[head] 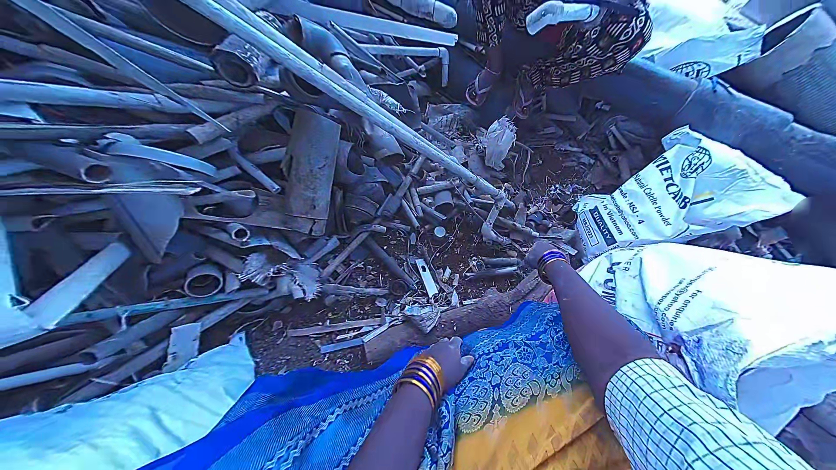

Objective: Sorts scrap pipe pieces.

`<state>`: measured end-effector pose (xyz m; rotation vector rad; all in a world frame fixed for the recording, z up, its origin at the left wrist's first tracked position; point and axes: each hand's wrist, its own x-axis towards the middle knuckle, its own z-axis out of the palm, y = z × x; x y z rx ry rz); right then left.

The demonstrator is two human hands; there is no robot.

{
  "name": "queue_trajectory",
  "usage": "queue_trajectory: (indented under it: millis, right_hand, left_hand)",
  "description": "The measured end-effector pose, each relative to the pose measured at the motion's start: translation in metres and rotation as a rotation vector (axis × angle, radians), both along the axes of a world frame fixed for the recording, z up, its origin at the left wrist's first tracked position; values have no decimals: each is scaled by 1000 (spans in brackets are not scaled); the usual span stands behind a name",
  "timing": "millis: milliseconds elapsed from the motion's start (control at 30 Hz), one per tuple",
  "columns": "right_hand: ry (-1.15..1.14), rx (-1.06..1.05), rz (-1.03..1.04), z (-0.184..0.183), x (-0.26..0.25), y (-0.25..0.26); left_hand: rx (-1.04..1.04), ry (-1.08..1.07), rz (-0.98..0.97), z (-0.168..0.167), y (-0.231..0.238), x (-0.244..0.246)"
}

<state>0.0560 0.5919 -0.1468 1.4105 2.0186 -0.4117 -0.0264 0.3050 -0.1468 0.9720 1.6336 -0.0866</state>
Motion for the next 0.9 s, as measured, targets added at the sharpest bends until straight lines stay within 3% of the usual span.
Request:
queue_trajectory:
  millis: [133, 367, 533, 667, 800, 900]
  right_hand:
    - [1, -85, 142, 45, -25, -22]
    - [133, -89, 316, 60, -19, -33]
    - [215, -80, 399, 109, -14, -62]
    - [351, -238, 503, 144, -14, -94]
    - [537, -213, 525, 134, -8, -97]
    - [478, -188, 433, 107, -14, -73]
  left_hand:
    - [9, 2, 15, 0, 2, -3]
    - [-12, 0, -5, 4, -6, 1]
    - [-29, 16, 42, 6, -10, -4]
    - [-35, -2, 4, 4, -10, -5]
    - [-41, -30, -42, 1, -13, 0]
    - [-58, -25, -72, 1, -15, 1]
